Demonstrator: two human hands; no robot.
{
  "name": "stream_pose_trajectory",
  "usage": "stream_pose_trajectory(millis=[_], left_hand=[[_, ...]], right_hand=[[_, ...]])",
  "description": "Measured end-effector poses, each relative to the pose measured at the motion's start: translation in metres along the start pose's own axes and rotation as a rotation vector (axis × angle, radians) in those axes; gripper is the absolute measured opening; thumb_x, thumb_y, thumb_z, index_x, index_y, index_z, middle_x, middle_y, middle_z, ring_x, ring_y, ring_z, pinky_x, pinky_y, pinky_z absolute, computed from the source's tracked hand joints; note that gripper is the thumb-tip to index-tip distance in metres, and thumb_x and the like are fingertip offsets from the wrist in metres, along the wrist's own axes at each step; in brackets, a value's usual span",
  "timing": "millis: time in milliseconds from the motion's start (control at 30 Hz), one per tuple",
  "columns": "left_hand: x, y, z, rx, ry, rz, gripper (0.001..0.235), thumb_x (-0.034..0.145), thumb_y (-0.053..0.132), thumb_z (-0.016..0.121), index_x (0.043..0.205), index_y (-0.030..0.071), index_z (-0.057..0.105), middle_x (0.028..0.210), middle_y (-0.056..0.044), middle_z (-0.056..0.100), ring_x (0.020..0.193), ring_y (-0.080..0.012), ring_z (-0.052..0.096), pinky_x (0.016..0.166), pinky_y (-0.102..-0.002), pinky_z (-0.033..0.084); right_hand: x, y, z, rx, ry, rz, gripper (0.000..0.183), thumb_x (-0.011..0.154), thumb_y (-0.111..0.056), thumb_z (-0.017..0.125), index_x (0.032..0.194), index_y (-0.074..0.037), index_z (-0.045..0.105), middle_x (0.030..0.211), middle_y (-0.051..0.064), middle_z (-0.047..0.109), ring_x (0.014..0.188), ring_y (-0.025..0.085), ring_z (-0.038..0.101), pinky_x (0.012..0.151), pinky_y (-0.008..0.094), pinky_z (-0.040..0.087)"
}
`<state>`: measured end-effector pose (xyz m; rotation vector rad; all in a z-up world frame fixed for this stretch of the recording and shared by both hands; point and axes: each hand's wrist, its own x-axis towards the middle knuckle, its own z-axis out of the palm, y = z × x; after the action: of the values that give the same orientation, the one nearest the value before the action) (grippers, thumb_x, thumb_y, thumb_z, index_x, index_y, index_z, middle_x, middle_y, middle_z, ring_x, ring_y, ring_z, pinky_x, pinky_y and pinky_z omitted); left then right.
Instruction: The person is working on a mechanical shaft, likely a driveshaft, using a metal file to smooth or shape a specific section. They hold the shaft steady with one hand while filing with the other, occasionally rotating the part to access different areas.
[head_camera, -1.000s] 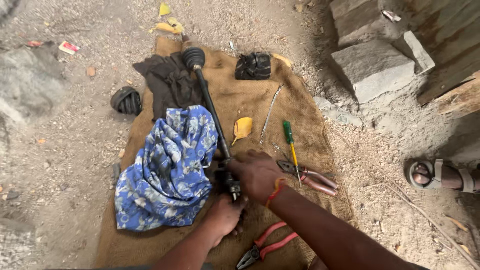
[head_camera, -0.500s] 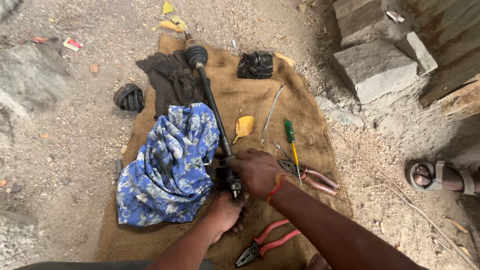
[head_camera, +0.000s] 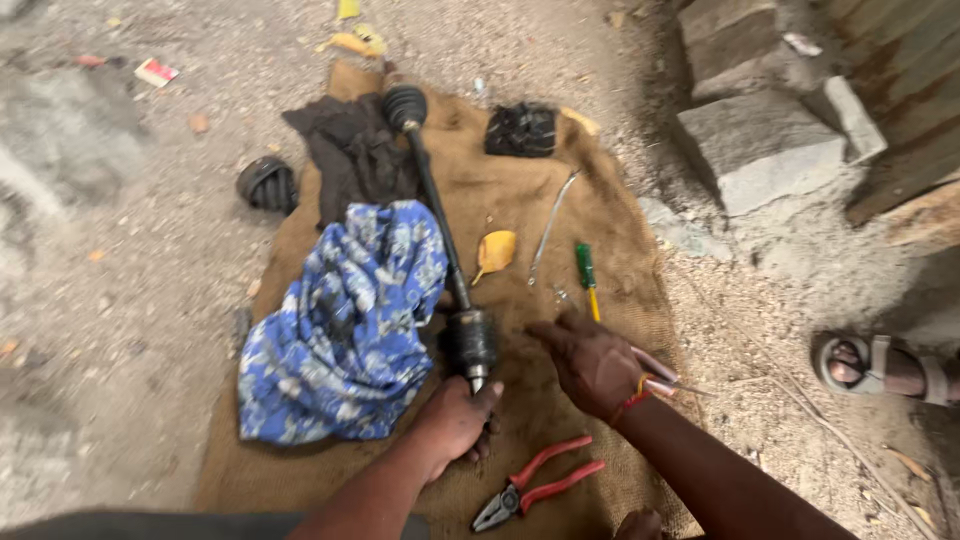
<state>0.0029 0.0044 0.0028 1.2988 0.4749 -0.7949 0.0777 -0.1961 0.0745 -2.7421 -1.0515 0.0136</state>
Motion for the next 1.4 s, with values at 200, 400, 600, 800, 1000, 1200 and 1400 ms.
stream_pose_trajectory(millis=[200,400,600,800,1000,1200,1400], left_hand=[[-0.005,0.007,0.000,0.030,0.028,-0.020,0.035,0.102,0.039,0.058,0.110,0.005,0.054,0.078,-0.009,0.067,0.050,-0.0174,0.058,0.046,-0.034,0.047],[0.000,0.000,0.003,0.012,0.016,-0.005,0.034,0.102,0.037,0.060,0.109,0.004,0.056,0.077,-0.010,0.067,0.048,-0.0177,0.056,0.045,-0.034,0.045],[-0.004,-0.001,0.001,0.036,0.003,0.029,0.032,0.101,0.036,0.057,0.109,0.005,0.058,0.077,-0.008,0.067,0.048,-0.0166,0.059,0.044,-0.032,0.048],[-0.006,-0.003,0.003,-0.003,0.023,0.008,0.034,0.102,0.034,0.060,0.111,0.002,0.054,0.076,-0.010,0.065,0.047,-0.0179,0.057,0.044,-0.033,0.046],[0.004,-0.010,0.011,0.056,0.114,0.013,0.035,0.099,0.036,0.062,0.108,0.002,0.062,0.078,-0.013,0.065,0.057,-0.0247,0.060,0.051,-0.039,0.048],[-0.028,0.014,0.015,0.649,0.460,0.047,0.045,0.097,0.046,0.062,0.113,0.004,0.067,0.099,-0.016,0.067,0.097,-0.0387,0.069,0.083,-0.051,0.054],[-0.027,0.015,0.019,0.263,0.242,-0.012,0.041,0.097,0.043,0.064,0.112,0.004,0.062,0.089,-0.011,0.068,0.077,-0.0283,0.067,0.068,-0.043,0.052]], right_hand=[[0.016,-0.028,0.004,0.009,-0.009,-0.025,0.033,0.087,-0.024,0.070,0.119,-0.016,0.072,0.091,0.010,0.065,0.083,0.033,0.067,0.070,0.045,0.054],[0.026,-0.038,0.007,-0.034,0.034,-0.070,0.042,0.082,-0.022,0.070,0.123,-0.017,0.069,0.099,0.008,0.065,0.090,0.030,0.067,0.074,0.042,0.055],[0.030,-0.052,0.015,-0.098,-0.042,-0.068,0.049,0.081,-0.018,0.068,0.130,-0.019,0.065,0.100,0.008,0.062,0.094,0.030,0.064,0.078,0.042,0.055],[0.016,-0.035,0.004,-0.073,-0.110,-0.024,0.046,0.084,-0.021,0.067,0.130,-0.017,0.063,0.101,0.009,0.061,0.095,0.030,0.064,0.079,0.042,0.055],[0.035,-0.058,0.010,-0.083,-0.087,-0.026,0.047,0.084,-0.014,0.062,0.131,-0.018,0.065,0.108,0.009,0.063,0.099,0.031,0.064,0.083,0.043,0.054],[0.024,-0.045,-0.010,0.057,-0.202,0.156,0.047,0.085,-0.025,0.068,0.131,-0.017,0.063,0.106,0.011,0.062,0.101,0.032,0.065,0.084,0.044,0.054],[0.005,-0.025,0.008,0.168,-0.007,0.121,0.048,0.083,-0.012,0.065,0.131,-0.015,0.066,0.106,0.014,0.064,0.099,0.036,0.067,0.085,0.045,0.055]])
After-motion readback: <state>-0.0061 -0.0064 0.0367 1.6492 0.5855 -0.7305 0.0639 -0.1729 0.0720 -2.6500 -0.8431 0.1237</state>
